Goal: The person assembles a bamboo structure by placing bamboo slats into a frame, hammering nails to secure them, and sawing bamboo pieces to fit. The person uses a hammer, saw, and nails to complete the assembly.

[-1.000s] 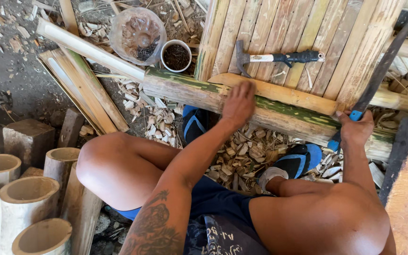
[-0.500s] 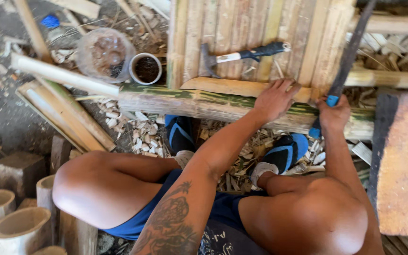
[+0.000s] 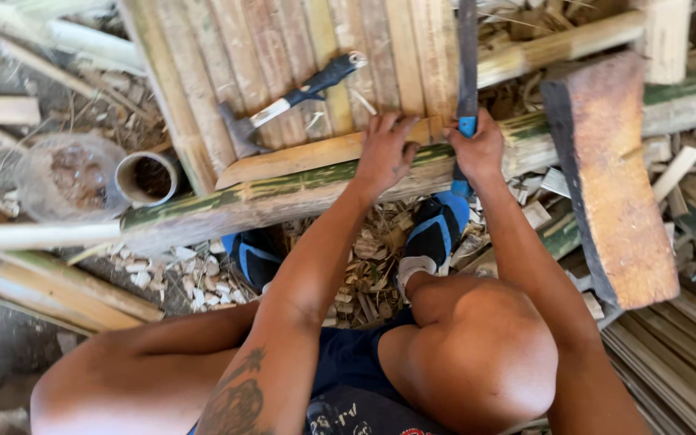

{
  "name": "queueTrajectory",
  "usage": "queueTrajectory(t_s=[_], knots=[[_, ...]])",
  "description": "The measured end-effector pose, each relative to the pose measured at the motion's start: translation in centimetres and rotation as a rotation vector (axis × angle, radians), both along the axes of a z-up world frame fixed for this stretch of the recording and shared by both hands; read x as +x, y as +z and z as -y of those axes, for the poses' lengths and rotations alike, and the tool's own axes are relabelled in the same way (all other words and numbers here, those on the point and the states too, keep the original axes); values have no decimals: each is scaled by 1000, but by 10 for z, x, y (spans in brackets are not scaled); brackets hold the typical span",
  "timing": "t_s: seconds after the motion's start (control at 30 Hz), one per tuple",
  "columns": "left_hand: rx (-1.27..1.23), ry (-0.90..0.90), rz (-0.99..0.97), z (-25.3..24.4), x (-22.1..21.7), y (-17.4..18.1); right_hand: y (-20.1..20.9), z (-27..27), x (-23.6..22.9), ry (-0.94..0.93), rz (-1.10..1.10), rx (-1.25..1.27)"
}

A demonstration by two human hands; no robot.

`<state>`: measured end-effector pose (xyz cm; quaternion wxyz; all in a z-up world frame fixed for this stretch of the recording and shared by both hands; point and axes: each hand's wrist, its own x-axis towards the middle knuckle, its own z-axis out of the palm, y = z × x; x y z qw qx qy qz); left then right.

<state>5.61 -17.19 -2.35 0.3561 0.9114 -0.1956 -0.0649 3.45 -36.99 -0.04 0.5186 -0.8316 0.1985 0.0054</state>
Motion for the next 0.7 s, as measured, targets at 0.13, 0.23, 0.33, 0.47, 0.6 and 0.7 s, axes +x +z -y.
queueTrajectory(t_s=[0.13, 0.23, 0.33, 0.47, 0.6, 0.7], knots=[[-8, 32, -11, 7, 4, 9, 32, 19, -9, -7, 60, 117], [7, 68, -55, 9, -1, 18, 51, 29, -47, 52, 92, 388], [57, 79, -90, 12, 9, 24, 46, 13, -89, -51, 36, -64], [78, 111, -105, 16, -2, 11, 32, 15, -138, -108, -98, -201], [30, 48, -44, 3, 10, 6, 29, 14, -155, -206, -66, -145], [75, -41, 14, -37, 4, 9, 22, 16, -170, -268, -63, -63]])
